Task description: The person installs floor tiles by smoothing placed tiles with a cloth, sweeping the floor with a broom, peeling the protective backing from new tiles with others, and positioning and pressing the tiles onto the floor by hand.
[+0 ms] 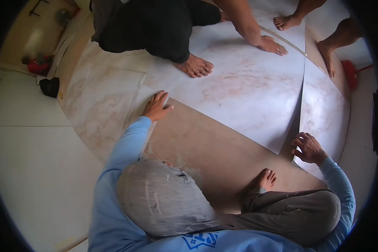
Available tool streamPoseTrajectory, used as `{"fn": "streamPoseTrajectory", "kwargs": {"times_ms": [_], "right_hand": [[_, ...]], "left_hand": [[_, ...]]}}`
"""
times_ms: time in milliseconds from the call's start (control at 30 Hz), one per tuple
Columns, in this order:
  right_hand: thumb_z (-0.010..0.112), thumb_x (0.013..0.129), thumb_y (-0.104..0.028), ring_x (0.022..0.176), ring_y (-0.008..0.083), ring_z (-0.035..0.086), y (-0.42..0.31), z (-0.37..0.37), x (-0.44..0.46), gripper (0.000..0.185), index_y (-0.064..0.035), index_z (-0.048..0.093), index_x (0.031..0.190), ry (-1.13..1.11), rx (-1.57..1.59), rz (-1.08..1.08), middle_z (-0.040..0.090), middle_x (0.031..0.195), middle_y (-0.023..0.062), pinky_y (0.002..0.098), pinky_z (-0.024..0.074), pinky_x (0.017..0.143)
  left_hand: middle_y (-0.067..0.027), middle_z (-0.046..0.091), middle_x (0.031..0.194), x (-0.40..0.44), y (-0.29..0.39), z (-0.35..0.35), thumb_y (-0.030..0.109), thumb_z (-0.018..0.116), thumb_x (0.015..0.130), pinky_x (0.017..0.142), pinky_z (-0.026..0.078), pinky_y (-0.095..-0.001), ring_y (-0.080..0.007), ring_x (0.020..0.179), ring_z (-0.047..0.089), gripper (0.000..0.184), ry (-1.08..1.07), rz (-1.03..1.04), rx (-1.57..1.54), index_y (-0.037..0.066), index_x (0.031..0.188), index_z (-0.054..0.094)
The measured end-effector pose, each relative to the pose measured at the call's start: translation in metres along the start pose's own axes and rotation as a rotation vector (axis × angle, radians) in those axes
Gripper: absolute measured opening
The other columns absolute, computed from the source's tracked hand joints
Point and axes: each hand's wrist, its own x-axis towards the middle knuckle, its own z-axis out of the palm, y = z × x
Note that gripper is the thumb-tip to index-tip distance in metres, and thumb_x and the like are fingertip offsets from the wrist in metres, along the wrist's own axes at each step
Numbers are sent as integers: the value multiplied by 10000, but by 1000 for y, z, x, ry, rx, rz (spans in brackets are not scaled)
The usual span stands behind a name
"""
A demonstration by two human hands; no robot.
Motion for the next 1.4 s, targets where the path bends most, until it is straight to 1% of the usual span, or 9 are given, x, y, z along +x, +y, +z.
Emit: {"fn": "streamPoseTrajectory", "kwargs": {"times_ms": [133,300,533,633,833,1133,1233,1300,1400], "right_hand": [[619,983,-286,1258,391,571,-10,-4,10,384,-46,642,1282,-31,0,-12,606,1382,209,497,457,1085],[620,983,-285,1259,393,571,24,7,-2,386,-48,641,1286,80,-64,240,603,1386,211,499,456,1085],[622,981,-284,1259,396,571,54,27,-12,388,-51,640,1292,227,-111,421,599,1392,214,501,455,1085],[635,957,-259,1225,402,591,56,33,-13,373,-70,655,1278,285,-121,404,634,1346,197,505,471,1055],[710,915,-230,1009,323,670,63,42,-7,189,-88,597,967,464,-161,256,688,963,104,466,547,858],[702,929,-344,927,305,646,66,48,-1,256,-105,658,1008,522,-130,256,668,857,90,459,521,871],[668,966,-368,929,326,676,70,55,1,279,-98,668,1038,542,-167,229,704,865,113,469,539,846],[656,957,-320,1007,353,658,72,43,3,264,-98,675,1100,453,-133,271,694,1001,136,484,523,902],[639,942,-247,1124,393,631,56,27,2,296,-97,685,1193,308,-64,350,679,1206,170,506,498,987]], "left_hand": [[-69,226,1718,-20,30,-4,570,603,966,1251,284,-505,-314,1566,237,801,53,-66,7,162,1615,370],[-71,277,1704,-13,23,7,561,624,959,1239,315,-481,-308,1555,279,748,101,-55,14,172,1575,451],[-78,367,1653,5,-12,-14,495,621,977,1207,363,-412,-289,1480,408,642,-53,66,-137,176,1526,523],[-73,400,1608,0,-4,-7,493,607,989,1192,366,-444,-300,1448,411,626,48,20,-162,173,1522,526],[-62,395,1570,-17,30,15,512,593,1000,1179,356,-476,-306,1417,388,646,195,-75,-53,175,1542,495],[-164,435,1574,-13,19,23,362,593,1009,1202,336,-495,-377,1438,415,699,268,59,-187,106,1608,341],[-223,419,1592,-14,22,22,313,575,1013,1213,317,-508,-408,1454,403,737,288,26,-143,147,1651,244],[-244,400,1606,-11,31,15,303,568,1015,1212,318,-511,-412,1459,399,759,226,-4,-73,179,1666,200],[-174,491,1562,-22,55,-6,335,550,1022,1206,326,-507,-385,1462,406,740,208,-33,-19,150,1659,223]]}}
